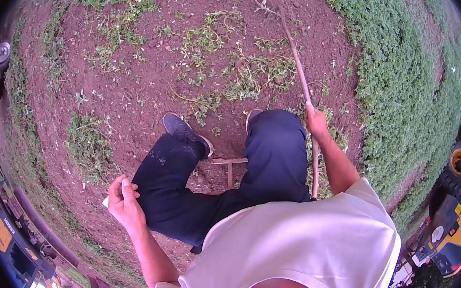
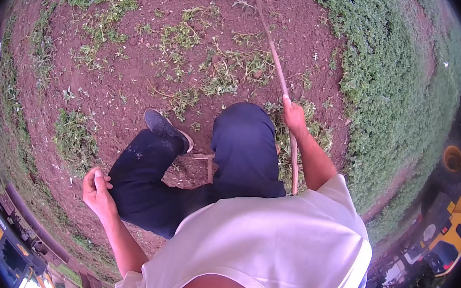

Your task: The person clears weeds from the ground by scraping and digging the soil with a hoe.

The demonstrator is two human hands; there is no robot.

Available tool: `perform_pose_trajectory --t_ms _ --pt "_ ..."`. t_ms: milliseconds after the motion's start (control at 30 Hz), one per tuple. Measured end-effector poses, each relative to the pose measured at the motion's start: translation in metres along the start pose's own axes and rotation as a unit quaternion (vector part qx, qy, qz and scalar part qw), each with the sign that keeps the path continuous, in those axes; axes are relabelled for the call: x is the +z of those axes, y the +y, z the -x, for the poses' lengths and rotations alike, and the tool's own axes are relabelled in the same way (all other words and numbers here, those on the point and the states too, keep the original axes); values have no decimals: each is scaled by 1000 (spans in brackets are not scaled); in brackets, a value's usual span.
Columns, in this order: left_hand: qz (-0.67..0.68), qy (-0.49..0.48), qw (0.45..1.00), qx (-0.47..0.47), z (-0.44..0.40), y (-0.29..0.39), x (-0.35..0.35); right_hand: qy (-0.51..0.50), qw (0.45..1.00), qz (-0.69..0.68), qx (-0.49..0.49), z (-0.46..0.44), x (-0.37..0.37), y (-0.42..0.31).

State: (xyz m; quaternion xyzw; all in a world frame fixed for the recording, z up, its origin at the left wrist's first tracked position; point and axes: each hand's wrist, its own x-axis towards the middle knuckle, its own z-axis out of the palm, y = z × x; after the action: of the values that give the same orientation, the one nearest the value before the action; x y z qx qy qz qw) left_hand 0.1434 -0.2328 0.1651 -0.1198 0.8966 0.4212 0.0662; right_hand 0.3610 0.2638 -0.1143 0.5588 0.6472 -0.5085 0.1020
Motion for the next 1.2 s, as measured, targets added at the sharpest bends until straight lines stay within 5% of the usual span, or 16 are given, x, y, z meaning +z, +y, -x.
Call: perform_pose_trajectory --t_ms 167,233,367,433,633,733,833,1100,1200 --pt "-9 -26 1000 10 4 6 3 26 990 112 79 167 -39 160" --pt "-27 -1 999 22 6 8 7 40 978 105 179 218 -57 187" --pt "-28 -6 999 24 6 0 3 69 980 65 177 241 -72 206" --pt "-30 -7 999 30 7 -2 3 78 990 33 112 202 -67 197" --pt "-20 1 1000 16 7 -1 6 45 995 -93 -7 -6 -27 18" --pt "-42 -5 999 9 7 5 6 7 992 -122 39 -64 -18 -57" --pt "-35 -7 999 7 7 5 5 -3 993 -100 60 -73 -18 -45" --pt "-43 -17 999 22 10 6 12 34 981 -79 174 163 -53 211" --pt "-47 -26 998 38 8 3 12 93 981 113 126 253 -82 248"
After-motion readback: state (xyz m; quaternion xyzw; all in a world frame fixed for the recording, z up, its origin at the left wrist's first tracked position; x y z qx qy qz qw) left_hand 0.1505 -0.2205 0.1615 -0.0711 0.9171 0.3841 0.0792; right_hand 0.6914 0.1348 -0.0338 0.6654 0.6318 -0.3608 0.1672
